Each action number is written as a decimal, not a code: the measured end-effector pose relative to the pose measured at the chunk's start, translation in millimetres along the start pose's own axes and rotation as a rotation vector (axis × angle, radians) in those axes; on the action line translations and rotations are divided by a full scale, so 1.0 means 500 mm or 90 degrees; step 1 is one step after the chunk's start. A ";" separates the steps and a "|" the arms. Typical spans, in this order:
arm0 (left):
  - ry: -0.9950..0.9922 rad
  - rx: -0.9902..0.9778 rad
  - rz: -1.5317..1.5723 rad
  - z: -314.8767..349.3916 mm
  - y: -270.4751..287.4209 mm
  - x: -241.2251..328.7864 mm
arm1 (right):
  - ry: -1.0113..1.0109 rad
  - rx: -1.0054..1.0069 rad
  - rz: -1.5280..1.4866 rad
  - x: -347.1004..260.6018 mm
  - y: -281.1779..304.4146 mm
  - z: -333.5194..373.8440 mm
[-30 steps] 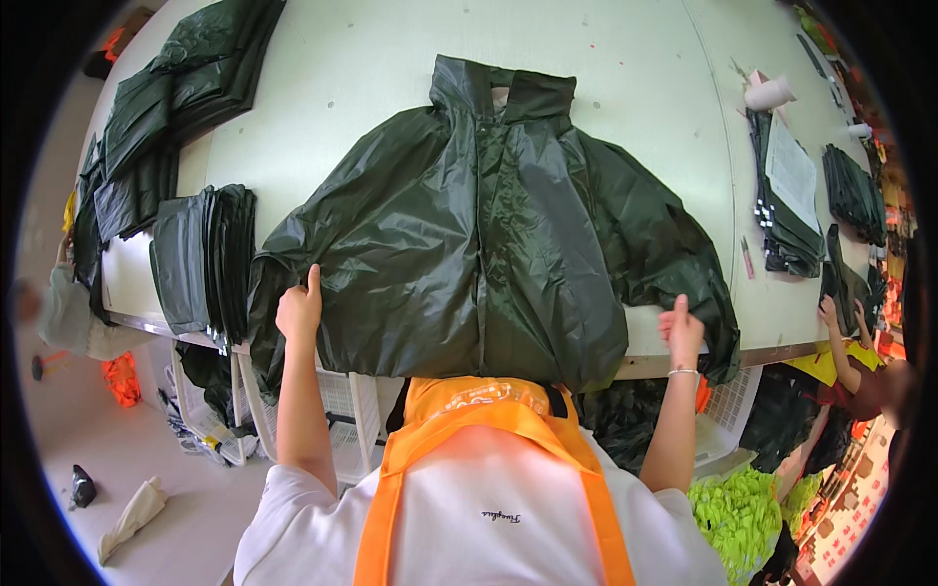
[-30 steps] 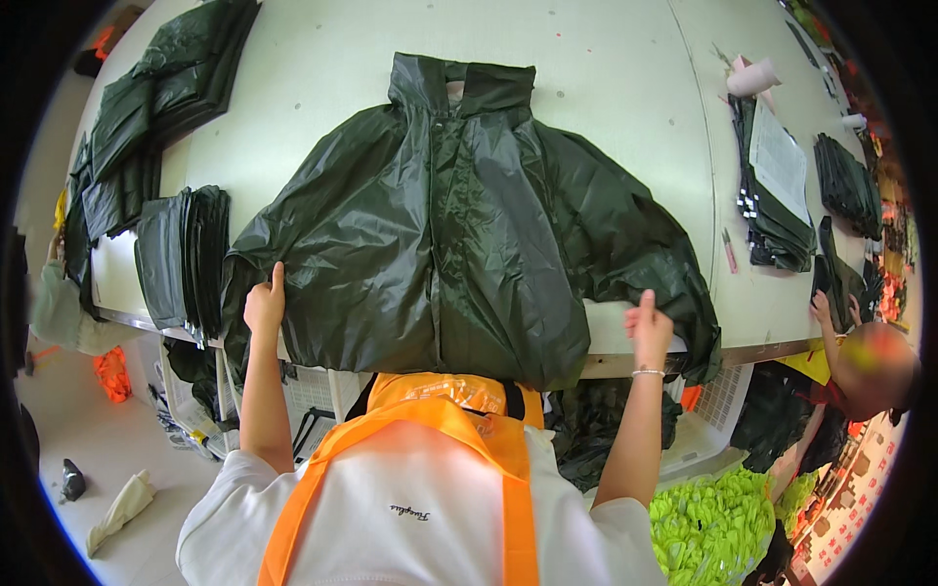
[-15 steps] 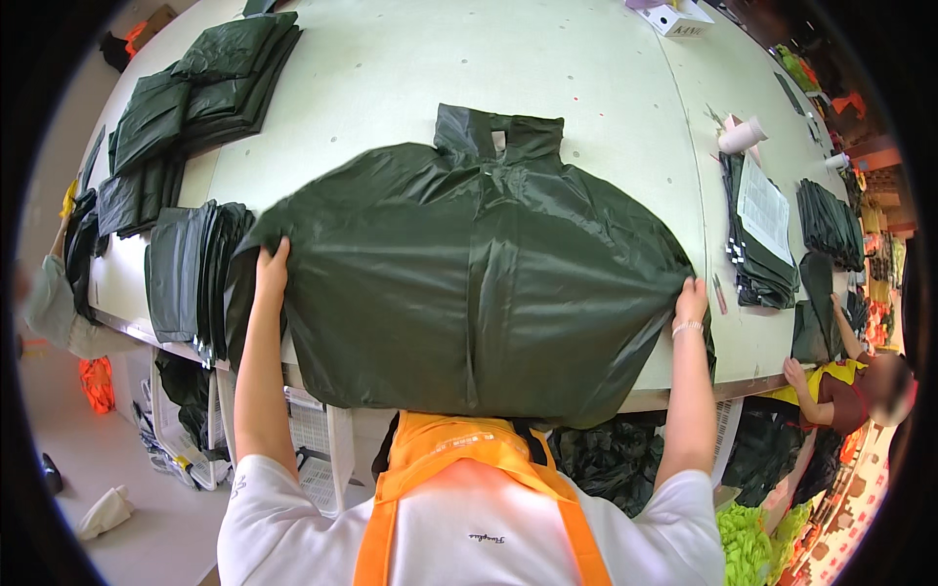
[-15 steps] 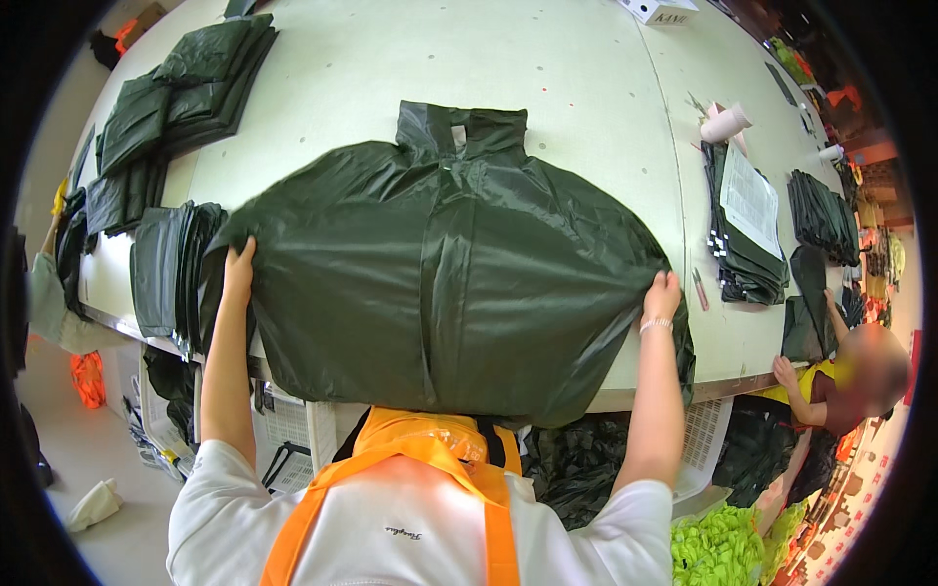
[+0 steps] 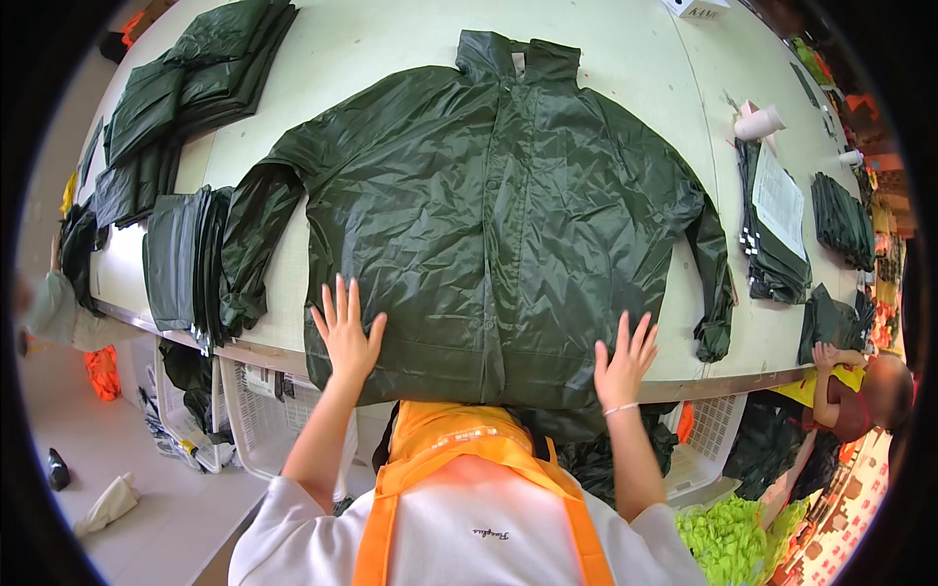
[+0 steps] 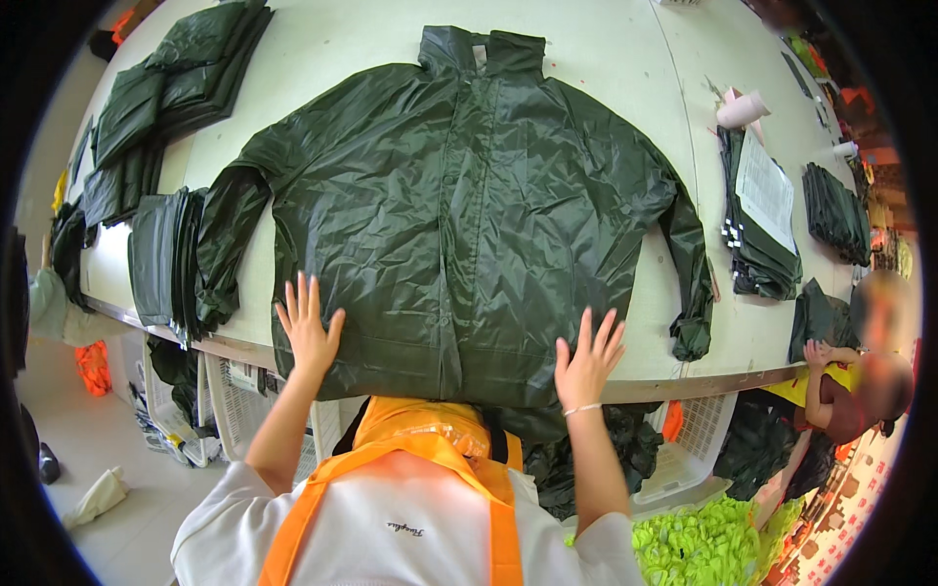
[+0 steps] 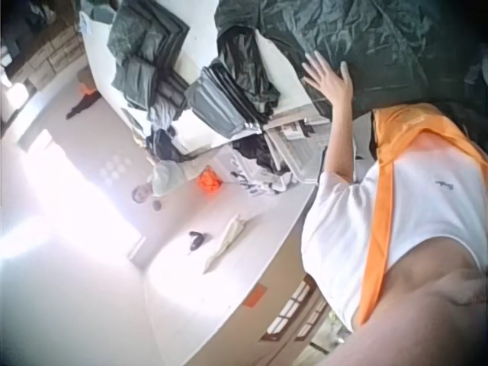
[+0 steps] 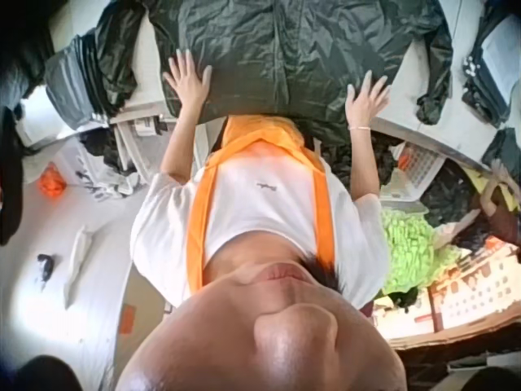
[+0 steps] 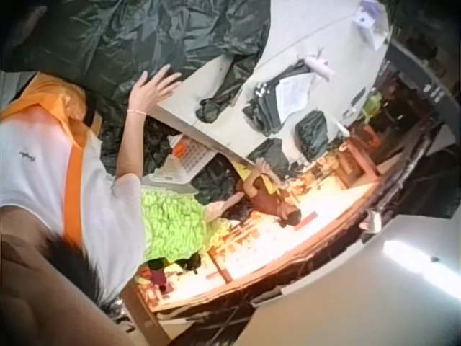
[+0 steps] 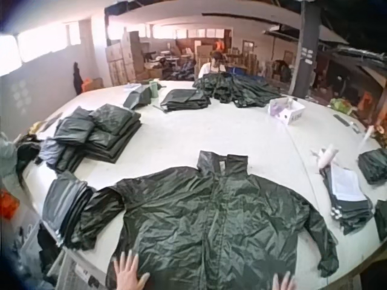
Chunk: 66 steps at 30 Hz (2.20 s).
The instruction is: The person unfolds a dark green jacket on a table, smooths it out, and folds it into a compact rectangle. The person then places the folded jacket into a small matching pouch and sets it aside.
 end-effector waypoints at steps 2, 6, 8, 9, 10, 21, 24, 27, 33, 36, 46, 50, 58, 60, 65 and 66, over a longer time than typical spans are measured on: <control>0.091 -0.041 0.006 0.050 -0.046 -0.035 | -0.108 0.010 -0.054 0.035 -0.049 0.037; 0.063 0.028 -0.018 0.005 -0.072 -0.033 | -0.120 -0.007 -0.039 0.066 -0.135 -0.013; 0.059 0.054 -0.019 -0.033 -0.086 -0.026 | -0.084 -0.013 -0.104 0.063 -0.145 -0.090; 0.056 0.055 -0.003 -0.054 -0.097 -0.025 | -0.084 0.004 -0.142 0.068 -0.139 -0.127; 0.052 0.056 0.012 -0.071 -0.106 -0.029 | -0.086 0.021 -0.181 0.077 -0.132 -0.147; 0.339 -0.047 0.212 0.057 -0.060 -0.284 | -0.565 -0.344 -0.833 0.186 -0.091 0.108; 0.408 -0.074 0.527 0.078 -0.082 -0.309 | -0.597 -0.294 -0.971 0.158 -0.086 0.079; 0.381 -0.114 0.540 0.067 -0.099 -0.284 | -0.574 -0.218 -0.919 0.194 -0.132 0.087; 0.395 -0.031 0.493 0.061 -0.154 -0.319 | -0.590 -0.151 -0.826 0.246 -0.129 0.081; 0.370 0.007 0.431 0.080 -0.143 -0.341 | -0.608 0.000 -0.607 0.377 -0.125 0.086; 0.495 -0.267 0.475 0.171 -0.015 -0.266 | -0.127 0.171 -0.218 0.261 0.005 0.129; 0.492 -0.249 0.406 0.215 0.001 -0.275 | -0.308 -0.030 -0.293 0.255 -0.046 0.143; 0.132 0.035 -0.056 0.099 0.117 -0.131 | -0.129 0.053 -0.127 0.217 0.038 0.048; 0.050 0.045 0.149 0.002 0.108 0.020 | 0.030 0.145 -0.270 0.063 0.064 -0.027; -0.072 -0.050 0.154 0.003 -0.104 0.276 | 0.143 0.093 -0.423 -0.288 -0.050 -0.086; -0.068 -0.006 0.143 0.016 -0.117 0.286 | 0.151 0.053 -0.407 -0.329 -0.063 -0.070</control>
Point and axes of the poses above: each hand's wrist, its own z-axis away from the middle knuckle, its own y-axis out of the back of the hand, x = y × z, the point moved 7 cm from there along -z, towards the middle knuckle, and after that the axes turned 12 degrees about x, right-handed, at the moved point
